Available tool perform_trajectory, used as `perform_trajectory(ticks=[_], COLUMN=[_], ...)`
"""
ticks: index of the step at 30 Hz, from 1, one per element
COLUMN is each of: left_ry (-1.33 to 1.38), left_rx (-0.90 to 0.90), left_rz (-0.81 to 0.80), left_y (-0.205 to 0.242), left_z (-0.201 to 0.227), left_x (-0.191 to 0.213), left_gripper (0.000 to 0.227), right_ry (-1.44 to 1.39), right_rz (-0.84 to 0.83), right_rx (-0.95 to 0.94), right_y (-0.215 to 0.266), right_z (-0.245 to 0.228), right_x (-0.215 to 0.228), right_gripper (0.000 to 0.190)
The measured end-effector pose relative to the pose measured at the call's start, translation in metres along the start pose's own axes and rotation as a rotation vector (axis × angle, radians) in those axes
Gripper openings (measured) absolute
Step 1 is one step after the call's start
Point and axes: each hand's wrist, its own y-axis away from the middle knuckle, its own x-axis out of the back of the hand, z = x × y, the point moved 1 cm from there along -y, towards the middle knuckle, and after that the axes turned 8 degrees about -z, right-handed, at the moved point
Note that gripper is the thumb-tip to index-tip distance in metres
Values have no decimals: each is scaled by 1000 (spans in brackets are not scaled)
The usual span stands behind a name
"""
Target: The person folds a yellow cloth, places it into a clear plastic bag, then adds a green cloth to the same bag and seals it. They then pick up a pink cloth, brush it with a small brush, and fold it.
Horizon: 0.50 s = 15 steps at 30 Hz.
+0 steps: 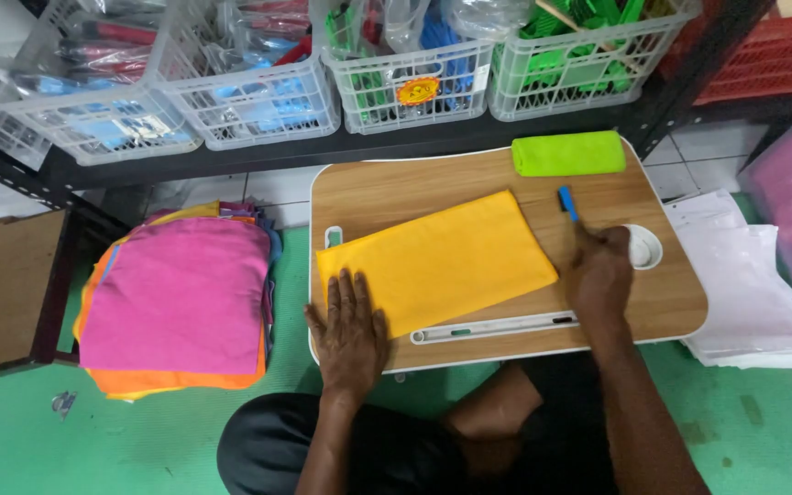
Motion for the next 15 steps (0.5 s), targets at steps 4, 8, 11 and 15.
perform_trajectory(ticks=[4,8,11,15], left_ry=[-90,-28,120,-28], left_rx=[26,-41,-324,-479], left_rz=[-31,-68,59,157], left_y=[-8,-6,-15,-26], left_z=[12,70,108,129], left_x=[-4,23,27,8], left_gripper=[70,79,68,66], right_ry=[76,158,243,188], right_rz=[29,19,86,251], right_rx=[59,175,212,241], right_y=[8,12,14,15], right_z=[20,10,3,-9], right_x=[33,46,49,63], right_gripper=[49,40,36,39])
